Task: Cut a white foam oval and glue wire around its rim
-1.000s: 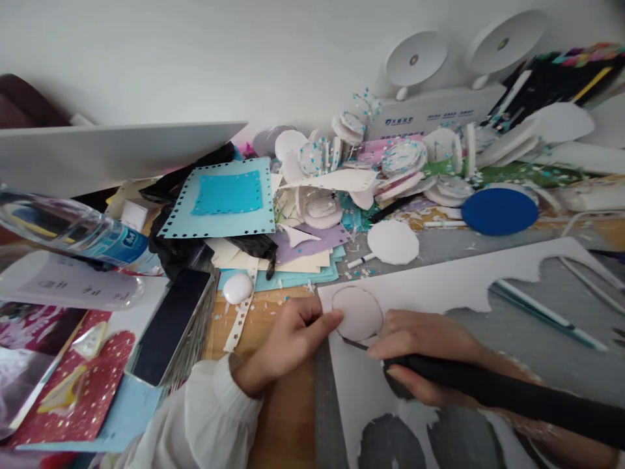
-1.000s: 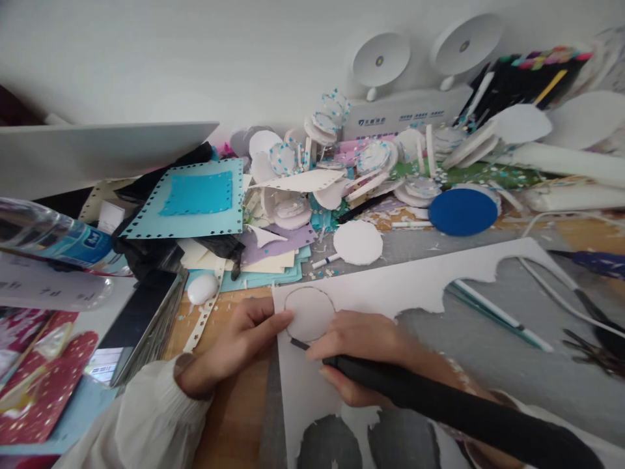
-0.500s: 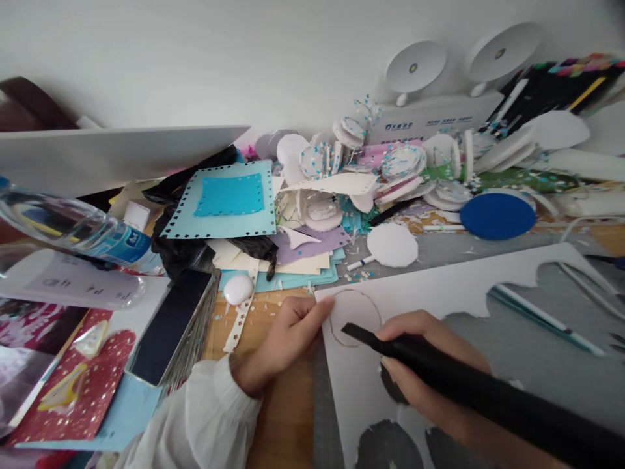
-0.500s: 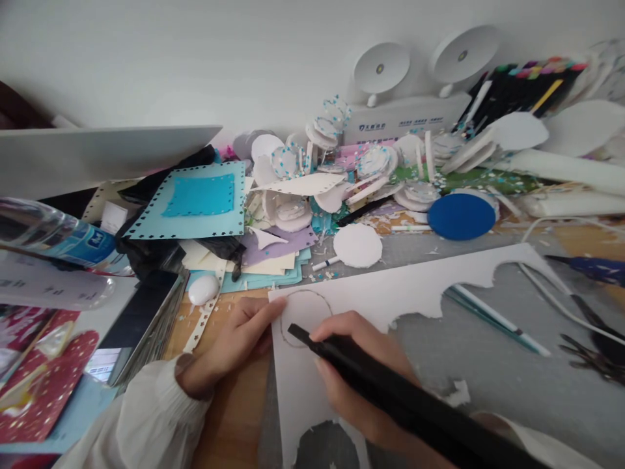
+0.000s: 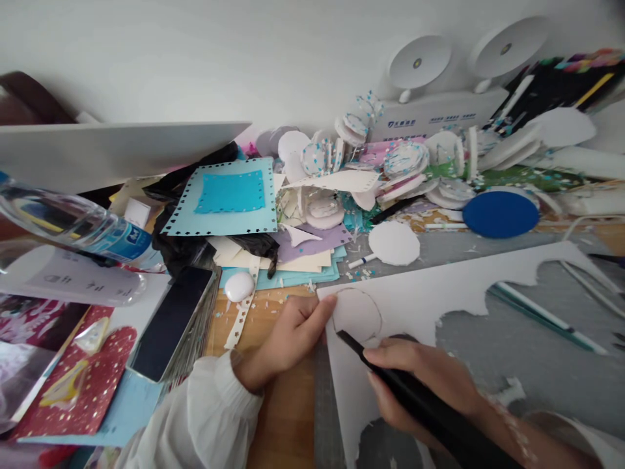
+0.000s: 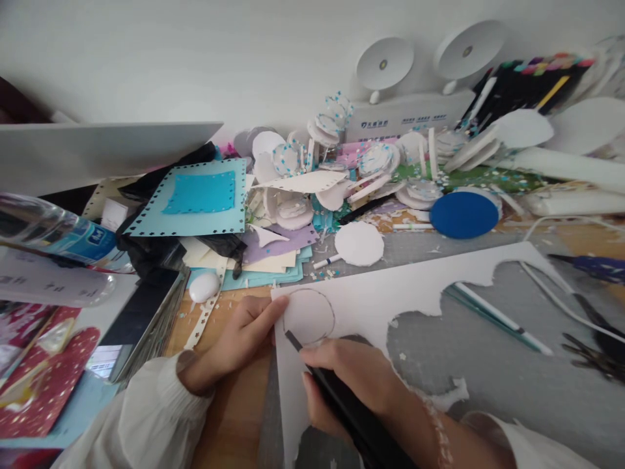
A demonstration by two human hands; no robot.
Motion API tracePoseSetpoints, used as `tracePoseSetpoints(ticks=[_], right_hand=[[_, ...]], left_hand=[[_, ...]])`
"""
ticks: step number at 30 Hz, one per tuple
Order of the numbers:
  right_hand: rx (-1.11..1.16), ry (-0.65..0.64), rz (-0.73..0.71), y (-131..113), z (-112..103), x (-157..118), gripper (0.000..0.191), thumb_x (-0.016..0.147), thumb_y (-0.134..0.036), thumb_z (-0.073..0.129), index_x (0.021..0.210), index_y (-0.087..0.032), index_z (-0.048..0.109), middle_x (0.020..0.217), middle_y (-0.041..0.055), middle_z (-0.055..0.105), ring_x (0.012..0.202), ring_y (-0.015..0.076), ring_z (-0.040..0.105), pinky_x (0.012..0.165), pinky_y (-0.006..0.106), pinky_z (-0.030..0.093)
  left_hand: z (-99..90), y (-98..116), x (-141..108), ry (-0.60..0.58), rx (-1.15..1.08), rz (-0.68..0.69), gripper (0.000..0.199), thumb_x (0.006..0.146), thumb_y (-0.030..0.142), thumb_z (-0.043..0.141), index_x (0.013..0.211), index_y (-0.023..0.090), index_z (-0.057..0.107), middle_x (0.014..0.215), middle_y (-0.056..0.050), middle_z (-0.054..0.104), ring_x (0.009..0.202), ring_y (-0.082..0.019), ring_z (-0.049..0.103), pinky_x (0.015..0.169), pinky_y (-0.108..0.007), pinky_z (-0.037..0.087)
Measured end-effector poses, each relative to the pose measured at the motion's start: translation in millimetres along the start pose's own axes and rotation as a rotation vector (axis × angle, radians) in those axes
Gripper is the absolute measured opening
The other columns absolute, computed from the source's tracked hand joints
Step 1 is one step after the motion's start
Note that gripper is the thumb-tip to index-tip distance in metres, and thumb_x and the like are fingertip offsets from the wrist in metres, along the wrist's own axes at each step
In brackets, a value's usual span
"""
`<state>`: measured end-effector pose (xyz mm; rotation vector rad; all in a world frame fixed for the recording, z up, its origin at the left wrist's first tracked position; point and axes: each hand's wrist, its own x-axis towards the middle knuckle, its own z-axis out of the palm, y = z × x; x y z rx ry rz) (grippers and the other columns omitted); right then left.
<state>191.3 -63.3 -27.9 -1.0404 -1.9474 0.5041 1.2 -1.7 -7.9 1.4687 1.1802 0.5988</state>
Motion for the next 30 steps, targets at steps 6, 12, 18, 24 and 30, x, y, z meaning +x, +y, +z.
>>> tracePoseSetpoints(ticks=[6, 12, 18, 24, 30], right_hand=[[-0.108, 0.042, -0.199, -5, -6, 17, 0.025, 0.084, -0.01, 0.05, 0.105, -0.022, 0.054, 0.068, 0.0019, 0.072, 0.059, 0.0186, 0.071, 0.055, 0.027, 0.056], [-0.185, 0.009, -0.191, -8, -6, 22, 0.022, 0.084, -0.009, 0.047, 0.1, -0.023, 0.052, 0.066, 0.001, 0.071, 0.053, 0.018, 0.069, 0.051, 0.027, 0.053], [0.032, -0.057, -0.022, -5, -14, 17, 0.022, 0.084, -0.011, 0.05, 0.1, -0.026, 0.053, 0.07, -0.001, 0.07, 0.057, 0.0164, 0.069, 0.052, 0.026, 0.052], [0.044, -0.082, -0.009, -2, -12, 14, 0.019, 0.087, -0.014, 0.049, 0.102, -0.025, 0.052, 0.07, 0.0, 0.068, 0.059, 0.0155, 0.068, 0.054, 0.026, 0.051], [0.025, -0.1, -0.169, 2, -7, 18, 0.022, 0.086, -0.01, 0.047, 0.103, -0.023, 0.054, 0.066, -0.0002, 0.06, 0.057, 0.0149, 0.059, 0.053, 0.025, 0.047]], left_hand=[[0.3, 0, 0, -0.006, 0.047, 0.032, 0.061, 0.094, 0.061, 0.036, 0.049, 0.019, 0.043, 0.047, 0.003, 0.042, 0.046, -0.009, 0.037, 0.049, -0.024, 0.03], [1.3, -3, 1, 0.014, 0.08, 0.052, 0.062, 0.093, 0.065, 0.035, 0.05, 0.021, 0.034, 0.048, 0.005, 0.033, 0.047, -0.008, 0.03, 0.047, -0.024, 0.025], [1.6, -3, -1, -0.002, 0.101, 0.046, 0.063, 0.095, 0.062, 0.033, 0.05, 0.019, 0.045, 0.046, 0.003, 0.045, 0.046, -0.009, 0.041, 0.049, -0.024, 0.033], [2.3, -2, 0, 0.019, 0.108, 0.057, 0.063, 0.095, 0.063, 0.034, 0.051, 0.02, 0.043, 0.047, 0.003, 0.044, 0.046, -0.009, 0.04, 0.049, -0.024, 0.032], [2.5, -2, -1, 0.048, 0.121, 0.075, 0.06, 0.095, 0.062, 0.034, 0.052, 0.02, 0.041, 0.049, 0.004, 0.043, 0.049, -0.01, 0.039, 0.051, -0.025, 0.032]])
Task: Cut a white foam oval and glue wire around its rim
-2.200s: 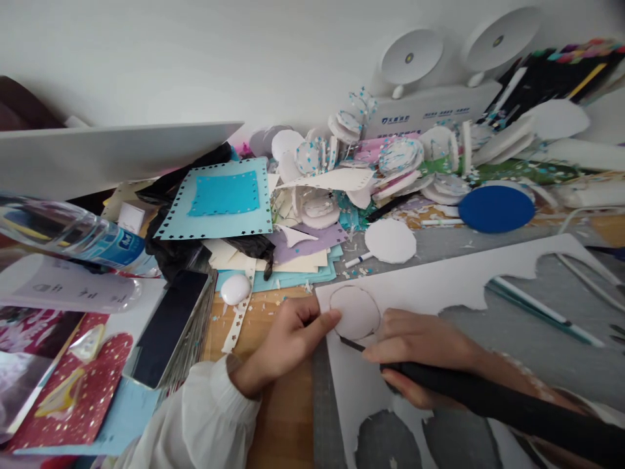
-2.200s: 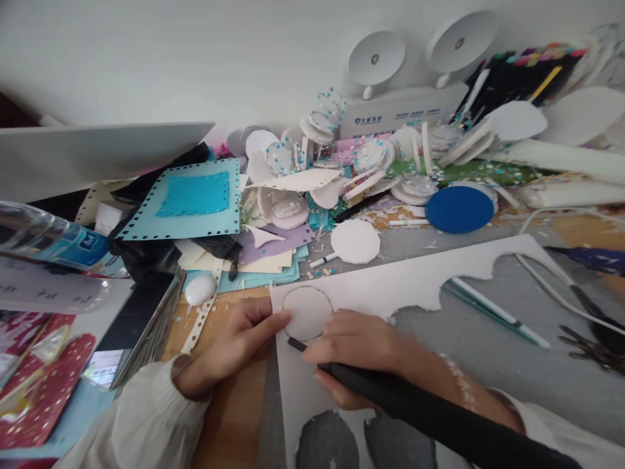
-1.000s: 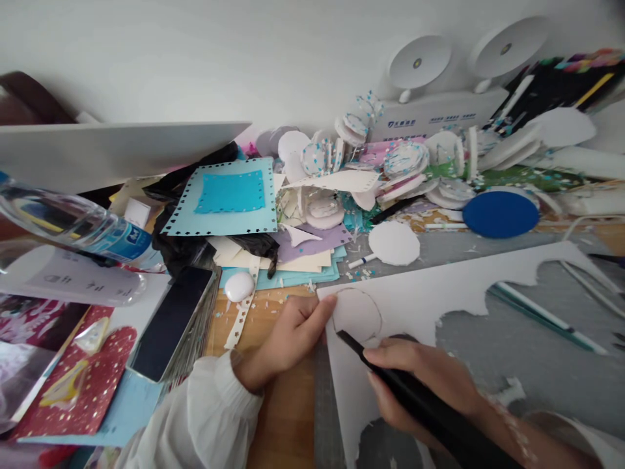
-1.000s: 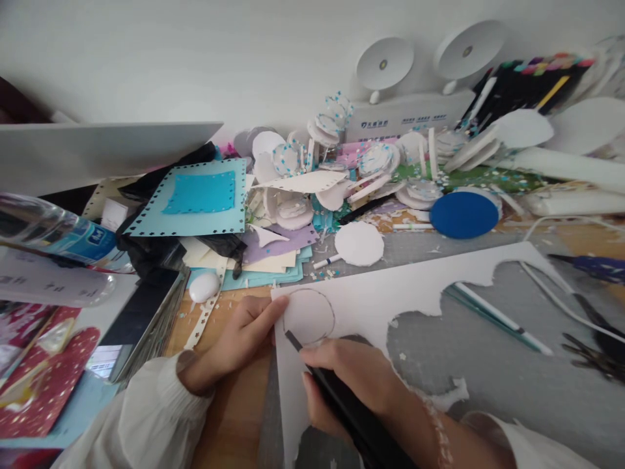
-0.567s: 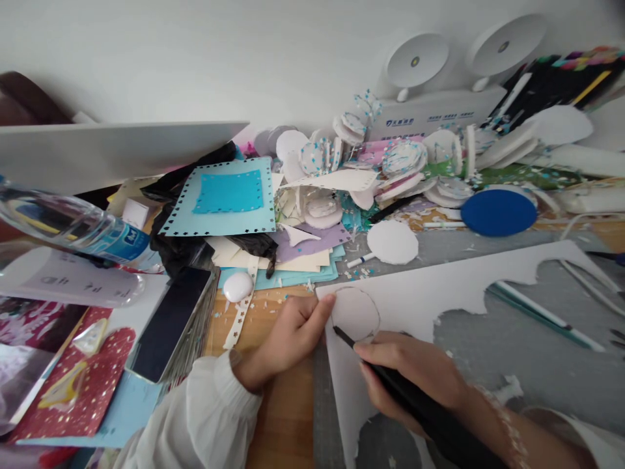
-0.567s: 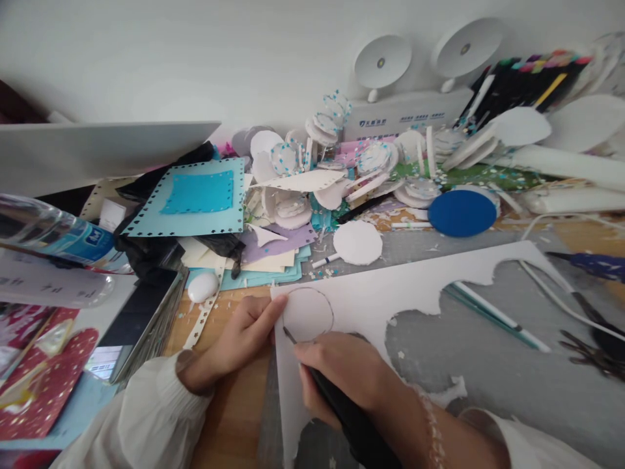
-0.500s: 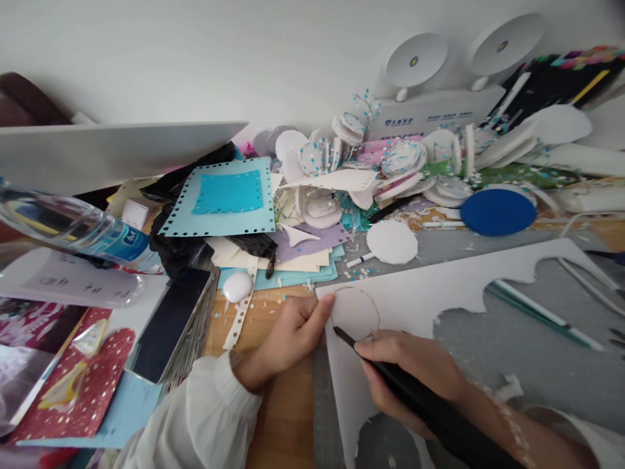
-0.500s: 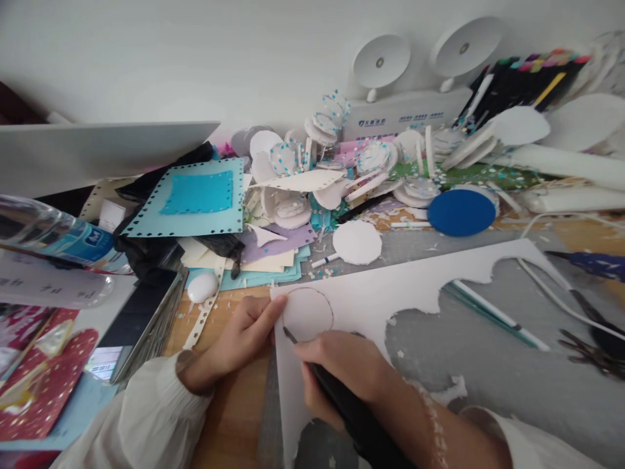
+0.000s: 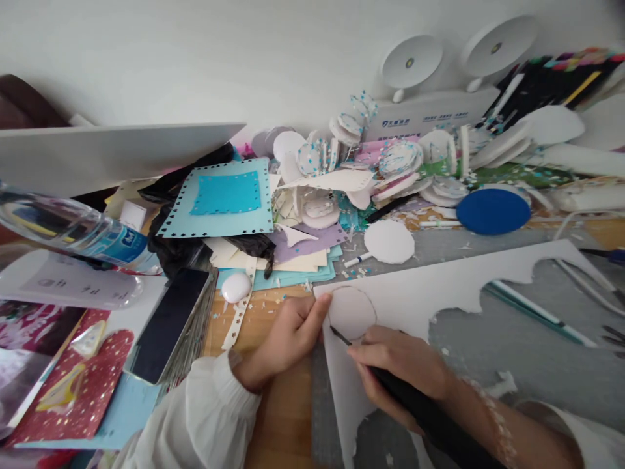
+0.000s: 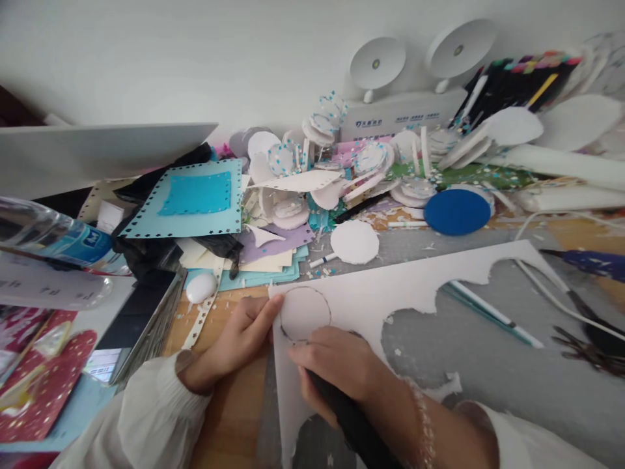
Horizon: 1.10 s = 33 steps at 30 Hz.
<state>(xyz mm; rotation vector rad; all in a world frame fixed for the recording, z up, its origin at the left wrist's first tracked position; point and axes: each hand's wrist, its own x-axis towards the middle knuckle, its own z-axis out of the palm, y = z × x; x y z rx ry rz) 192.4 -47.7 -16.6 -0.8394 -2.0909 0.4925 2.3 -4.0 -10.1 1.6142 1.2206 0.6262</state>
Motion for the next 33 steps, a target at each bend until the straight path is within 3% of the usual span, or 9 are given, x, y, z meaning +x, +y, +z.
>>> tracePoseSetpoints(ticks=[5, 10, 15, 23, 28, 33], right_hand=[[0.105, 0.011, -0.021, 2, -6, 2, 0.016, 0.085, -0.013, 0.045, 0.094, -0.021, 0.056, 0.063, 0.0, 0.056, 0.055, 0.0143, 0.055, 0.05, 0.026, 0.044], [0.159, -0.059, -0.05, 10, -9, 2, 0.02, 0.083, -0.009, 0.047, 0.097, -0.022, 0.055, 0.068, -0.001, 0.057, 0.06, 0.0137, 0.052, 0.055, 0.026, 0.042], [0.221, -0.27, -0.087, 20, -25, 3, 0.028, 0.083, -0.003, 0.05, 0.102, -0.022, 0.054, 0.072, -0.0016, 0.054, 0.069, 0.0139, 0.053, 0.063, 0.026, 0.043], [0.286, -0.384, 0.003, 26, -37, 1, 0.027, 0.088, -0.003, 0.051, 0.104, -0.023, 0.06, 0.078, -0.0007, 0.052, 0.074, 0.0126, 0.052, 0.066, 0.024, 0.042], [0.324, -0.457, 0.002, 30, -44, 8, 0.018, 0.098, -0.017, 0.049, 0.102, -0.022, 0.066, 0.076, 0.0014, 0.053, 0.074, 0.0136, 0.053, 0.067, 0.024, 0.042], [0.264, -0.498, 0.029, 37, -55, 13, 0.026, 0.101, -0.028, 0.044, 0.093, -0.021, 0.068, 0.072, 0.0034, 0.052, 0.074, 0.0162, 0.051, 0.069, 0.027, 0.039]], left_hand=[[-0.7, 2, -1, -0.025, 0.009, -0.005, 0.062, 0.096, 0.061, 0.033, 0.051, 0.02, 0.046, 0.048, 0.003, 0.047, 0.048, -0.011, 0.045, 0.054, -0.025, 0.037], [-0.3, 0, 0, -0.027, 0.003, -0.007, 0.062, 0.096, 0.062, 0.032, 0.052, 0.02, 0.045, 0.048, 0.003, 0.048, 0.048, -0.01, 0.044, 0.053, -0.025, 0.037], [-0.9, 0, 0, -0.03, 0.0, -0.003, 0.061, 0.096, 0.059, 0.033, 0.051, 0.02, 0.046, 0.048, 0.003, 0.046, 0.048, -0.01, 0.044, 0.054, -0.024, 0.037], [-0.8, 1, 0, -0.02, 0.004, -0.001, 0.059, 0.097, 0.057, 0.034, 0.052, 0.02, 0.044, 0.049, 0.003, 0.046, 0.048, -0.01, 0.043, 0.053, -0.025, 0.036], [-1.2, -1, -1, -0.042, -0.007, 0.002, 0.057, 0.097, 0.055, 0.034, 0.053, 0.02, 0.044, 0.049, 0.004, 0.046, 0.048, -0.01, 0.043, 0.052, -0.024, 0.035], [-2.2, -1, -1, -0.041, -0.017, -0.004, 0.058, 0.098, 0.053, 0.032, 0.052, 0.02, 0.044, 0.049, 0.004, 0.046, 0.048, -0.01, 0.043, 0.054, -0.024, 0.037]])
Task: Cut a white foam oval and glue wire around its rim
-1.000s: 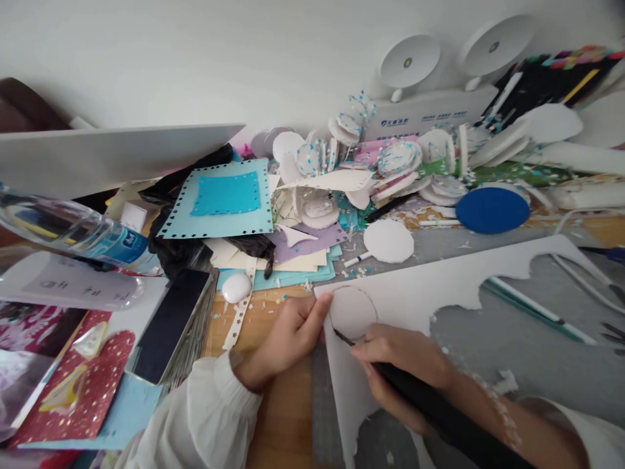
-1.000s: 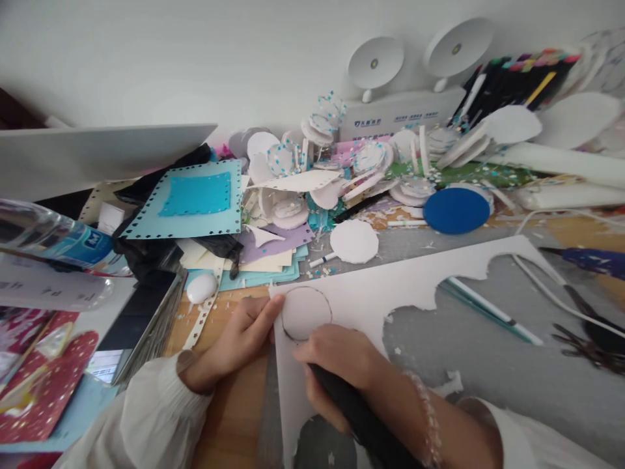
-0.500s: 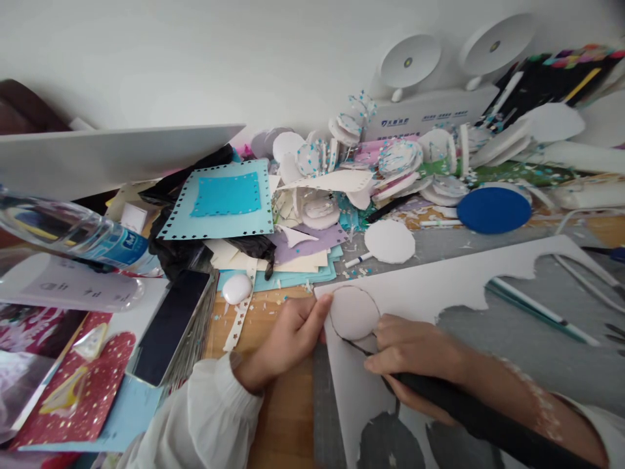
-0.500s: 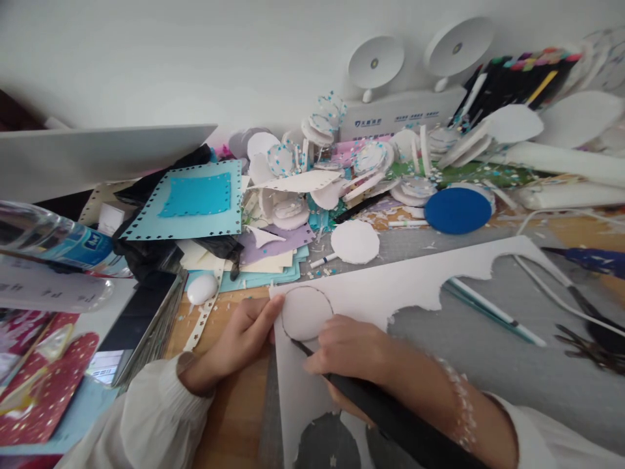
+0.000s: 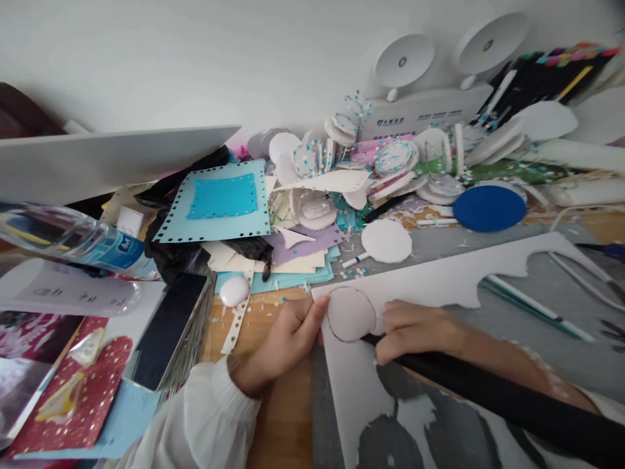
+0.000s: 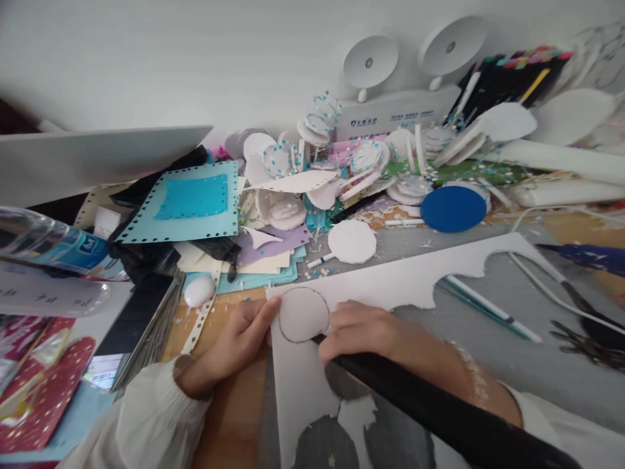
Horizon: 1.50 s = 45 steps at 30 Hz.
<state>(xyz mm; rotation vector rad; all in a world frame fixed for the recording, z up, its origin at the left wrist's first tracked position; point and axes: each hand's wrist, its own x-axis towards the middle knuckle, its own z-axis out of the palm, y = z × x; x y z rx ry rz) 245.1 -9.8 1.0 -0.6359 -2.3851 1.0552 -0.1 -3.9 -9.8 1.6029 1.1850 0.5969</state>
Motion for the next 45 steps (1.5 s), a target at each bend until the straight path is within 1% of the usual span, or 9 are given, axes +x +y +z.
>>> tracePoseSetpoints(ticks=[7, 10, 14, 18, 20, 22, 26, 32, 45], right_hand=[[0.189, 0.162, -0.053, -3, -4, 1, 0.014, 0.093, -0.018, 0.055, 0.084, -0.02, 0.066, 0.068, 0.002, 0.057, 0.067, 0.0137, 0.05, 0.063, 0.026, 0.036], [0.359, 0.268, 0.051, -3, -2, -4, 0.015, 0.091, -0.021, 0.058, 0.077, -0.021, 0.065, 0.065, 0.0008, 0.058, 0.062, 0.0132, 0.05, 0.059, 0.027, 0.035], [0.654, 0.469, 0.258, -1, 3, -9, 0.012, 0.08, -0.029, 0.068, 0.072, -0.021, 0.068, 0.064, 0.0008, 0.058, 0.06, 0.0155, 0.05, 0.056, 0.029, 0.034], [0.767, 0.794, 0.303, 5, 12, -6, 0.006, 0.073, -0.024, 0.068, 0.066, -0.024, 0.068, 0.068, 0.0011, 0.057, 0.065, 0.0165, 0.047, 0.058, 0.03, 0.034], [0.767, 0.863, 0.306, 10, 17, -4, 0.011, 0.07, -0.02, 0.071, 0.061, -0.024, 0.066, 0.075, 0.0012, 0.057, 0.068, 0.0156, 0.046, 0.059, 0.029, 0.033], [0.806, 0.897, 0.317, 15, 20, -2, 0.015, 0.068, -0.019, 0.074, 0.058, -0.024, 0.063, 0.076, 0.0005, 0.055, 0.064, 0.0135, 0.042, 0.056, 0.029, 0.031], [0.982, 0.865, 0.368, 19, 20, 2, 0.007, 0.073, -0.025, 0.066, 0.07, -0.024, 0.061, 0.053, -0.0064, 0.037, 0.047, 0.0097, 0.025, 0.049, 0.028, 0.025], [1.169, 0.836, 0.417, 14, 13, 8, 0.006, 0.069, -0.023, 0.061, 0.073, -0.021, 0.058, 0.043, -0.01, 0.03, 0.043, 0.0073, 0.024, 0.049, 0.026, 0.023], [1.264, 0.901, 0.404, 11, 12, 13, 0.007, 0.065, -0.019, 0.065, 0.07, -0.02, 0.06, 0.039, -0.0109, 0.034, 0.04, 0.0054, 0.023, 0.046, 0.023, 0.023]], left_hand=[[1.1, 0, -1, 0.026, 0.041, -0.027, 0.057, 0.098, 0.053, 0.032, 0.052, 0.021, 0.042, 0.05, 0.003, 0.046, 0.049, -0.011, 0.044, 0.054, -0.025, 0.036], [-2.2, 5, -3, 0.05, 0.104, -0.047, 0.055, 0.098, 0.053, 0.032, 0.054, 0.021, 0.038, 0.051, 0.004, 0.043, 0.05, -0.012, 0.041, 0.052, -0.026, 0.032], [-8.2, 20, -11, 0.204, 0.573, 0.009, 0.044, 0.1, 0.046, 0.034, 0.067, 0.021, 0.047, 0.062, 0.001, 0.052, 0.058, -0.016, 0.048, 0.057, -0.029, 0.033], [-6.2, 35, -21, 0.394, 0.906, 0.238, 0.031, 0.096, 0.041, 0.049, 0.108, 0.015, 0.057, 0.104, -0.012, 0.064, 0.097, -0.027, 0.06, 0.08, -0.039, 0.047], [-1.7, 42, -21, 0.325, 1.004, 0.301, 0.04, 0.092, 0.04, 0.057, 0.121, 0.012, 0.054, 0.12, -0.016, 0.06, 0.11, -0.032, 0.056, 0.089, -0.044, 0.049], [3.7, 48, -17, 0.134, 1.062, 0.298, 0.042, 0.09, 0.04, 0.061, 0.121, 0.013, 0.054, 0.122, -0.016, 0.059, 0.111, -0.033, 0.056, 0.09, -0.046, 0.05], [11.5, 58, -3, -0.167, 1.168, 0.229, 0.036, 0.09, 0.042, 0.061, 0.114, 0.015, 0.059, 0.111, -0.011, 0.063, 0.103, -0.03, 0.059, 0.086, -0.044, 0.054], [14.5, 66, 6, -0.239, 1.276, 0.254, 0.038, 0.091, 0.033, 0.062, 0.125, 0.017, 0.055, 0.111, -0.011, 0.062, 0.102, -0.03, 0.06, 0.08, -0.043, 0.055], [22.9, 83, 12, -0.232, 1.325, 0.204, 0.027, 0.089, 0.033, 0.063, 0.111, 0.017, 0.059, 0.111, -0.012, 0.061, 0.099, -0.03, 0.063, 0.076, -0.04, 0.055]])
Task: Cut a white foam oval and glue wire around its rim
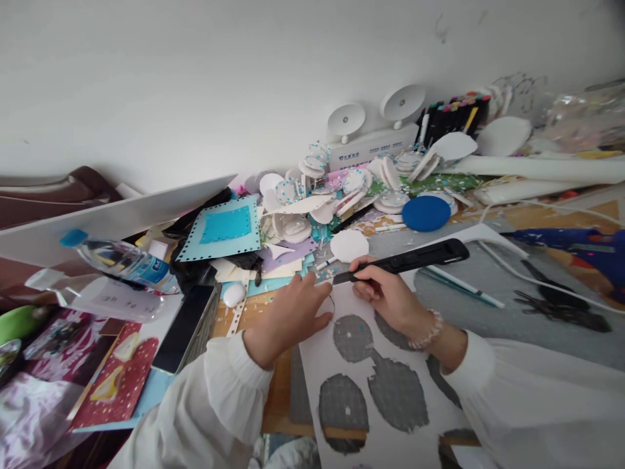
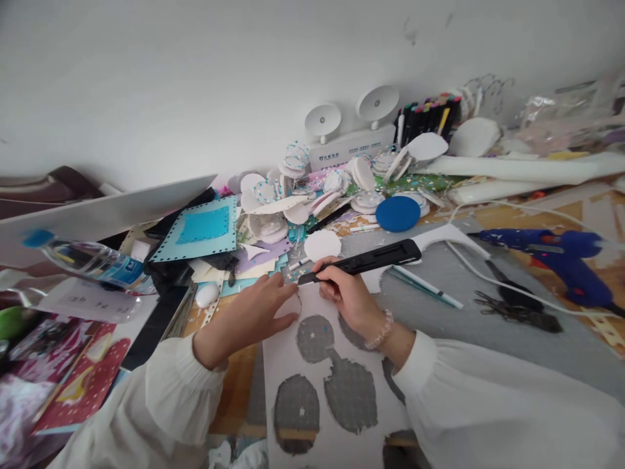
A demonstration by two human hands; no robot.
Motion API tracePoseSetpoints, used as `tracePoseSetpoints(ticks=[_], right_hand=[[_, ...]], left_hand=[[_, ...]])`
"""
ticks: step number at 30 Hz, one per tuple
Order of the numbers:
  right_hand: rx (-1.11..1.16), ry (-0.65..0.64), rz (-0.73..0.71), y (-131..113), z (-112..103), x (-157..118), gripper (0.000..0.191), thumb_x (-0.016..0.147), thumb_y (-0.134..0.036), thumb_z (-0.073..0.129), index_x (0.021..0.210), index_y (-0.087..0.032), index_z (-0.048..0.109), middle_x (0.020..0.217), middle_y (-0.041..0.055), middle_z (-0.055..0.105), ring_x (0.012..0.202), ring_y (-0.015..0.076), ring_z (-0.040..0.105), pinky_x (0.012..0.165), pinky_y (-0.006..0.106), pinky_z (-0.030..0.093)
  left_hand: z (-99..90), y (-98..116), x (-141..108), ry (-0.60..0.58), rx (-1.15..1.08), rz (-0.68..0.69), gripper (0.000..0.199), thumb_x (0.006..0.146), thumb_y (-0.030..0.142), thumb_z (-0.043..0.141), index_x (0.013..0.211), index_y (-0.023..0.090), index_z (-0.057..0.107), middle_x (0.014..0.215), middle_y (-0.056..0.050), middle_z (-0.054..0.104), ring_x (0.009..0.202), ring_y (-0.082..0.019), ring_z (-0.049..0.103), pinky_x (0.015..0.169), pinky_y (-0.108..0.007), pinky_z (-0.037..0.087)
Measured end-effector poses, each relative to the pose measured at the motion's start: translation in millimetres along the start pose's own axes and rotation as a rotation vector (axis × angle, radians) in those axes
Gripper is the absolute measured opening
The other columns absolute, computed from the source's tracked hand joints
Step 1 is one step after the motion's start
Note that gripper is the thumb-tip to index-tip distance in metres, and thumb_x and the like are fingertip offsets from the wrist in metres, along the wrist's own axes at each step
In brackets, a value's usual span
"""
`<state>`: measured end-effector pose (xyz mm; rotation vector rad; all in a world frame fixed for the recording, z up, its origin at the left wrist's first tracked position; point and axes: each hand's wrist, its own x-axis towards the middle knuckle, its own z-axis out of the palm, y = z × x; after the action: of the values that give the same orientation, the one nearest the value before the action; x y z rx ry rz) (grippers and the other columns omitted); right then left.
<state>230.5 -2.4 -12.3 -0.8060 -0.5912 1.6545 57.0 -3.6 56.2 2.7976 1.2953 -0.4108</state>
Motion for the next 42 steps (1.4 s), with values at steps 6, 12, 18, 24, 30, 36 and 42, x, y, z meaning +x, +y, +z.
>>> tracePoseSetpoints(ticks=[6, 12, 18, 24, 30, 36, 42], right_hand=[[0.084, 0.074, -0.086, 0, -2, 2, 0.01, 0.066, -0.019, 0.065, 0.072, -0.021, 0.057, 0.038, -0.0112, 0.034, 0.037, 0.0045, 0.024, 0.045, 0.021, 0.026], [0.176, 0.152, -0.141, 0, -3, 3, 0.01, 0.066, -0.017, 0.064, 0.072, -0.021, 0.058, 0.038, -0.0103, 0.036, 0.038, 0.005, 0.024, 0.045, 0.02, 0.027], [0.184, 0.148, -0.122, 1, -5, 3, 0.012, 0.067, -0.017, 0.065, 0.073, -0.021, 0.056, 0.039, -0.0106, 0.036, 0.038, 0.0049, 0.026, 0.045, 0.02, 0.029], [0.195, 0.15, -0.12, 0, -6, 4, 0.011, 0.067, -0.017, 0.065, 0.073, -0.021, 0.057, 0.039, -0.0103, 0.036, 0.038, 0.0049, 0.025, 0.044, 0.02, 0.028], [0.216, 0.164, -0.112, -1, -8, 6, 0.011, 0.066, -0.017, 0.065, 0.073, -0.021, 0.057, 0.039, -0.0102, 0.034, 0.037, 0.0054, 0.026, 0.044, 0.021, 0.028], [0.235, 0.183, -0.1, -2, -8, 5, 0.01, 0.066, -0.016, 0.064, 0.072, -0.02, 0.058, 0.038, -0.0097, 0.034, 0.038, 0.0056, 0.025, 0.043, 0.021, 0.027], [0.237, 0.187, -0.095, -2, -7, 4, 0.01, 0.066, -0.016, 0.064, 0.072, -0.021, 0.058, 0.039, -0.0095, 0.034, 0.038, 0.006, 0.025, 0.043, 0.021, 0.027]], left_hand=[[3.7, 9, 2, 0.006, 0.014, -0.111, 0.027, 0.091, 0.038, 0.061, 0.104, 0.014, 0.059, 0.105, -0.014, 0.064, 0.099, -0.031, 0.063, 0.077, -0.039, 0.053], [6.4, 17, -1, 0.011, 0.034, -0.167, 0.027, 0.092, 0.037, 0.059, 0.102, 0.012, 0.06, 0.102, -0.015, 0.066, 0.096, -0.031, 0.064, 0.077, -0.039, 0.053], [9.9, 24, 6, 0.011, 0.051, -0.173, 0.015, 0.09, 0.022, 0.058, 0.101, 0.011, 0.061, 0.096, -0.015, 0.066, 0.093, -0.031, 0.065, 0.071, -0.037, 0.054], [16.0, 12, 0, 0.022, 0.042, -0.163, 0.017, 0.09, 0.007, 0.047, 0.098, 0.014, 0.06, 0.097, -0.013, 0.065, 0.092, -0.028, 0.065, 0.07, -0.035, 0.053], [10.2, 10, -6, 0.017, -0.007, -0.149, 0.021, 0.09, 0.034, 0.06, 0.101, 0.015, 0.059, 0.104, -0.013, 0.064, 0.098, -0.029, 0.063, 0.078, -0.038, 0.052], [1.2, 9, 3, -0.021, 0.006, -0.108, 0.023, 0.087, 0.033, 0.066, 0.101, 0.016, 0.059, 0.106, -0.011, 0.066, 0.097, -0.028, 0.064, 0.075, -0.035, 0.053], [12.6, 20, 9, -0.013, 0.067, -0.103, 0.018, 0.087, 0.017, 0.059, 0.105, 0.012, 0.061, 0.099, -0.016, 0.066, 0.093, -0.03, 0.065, 0.065, -0.033, 0.052]])
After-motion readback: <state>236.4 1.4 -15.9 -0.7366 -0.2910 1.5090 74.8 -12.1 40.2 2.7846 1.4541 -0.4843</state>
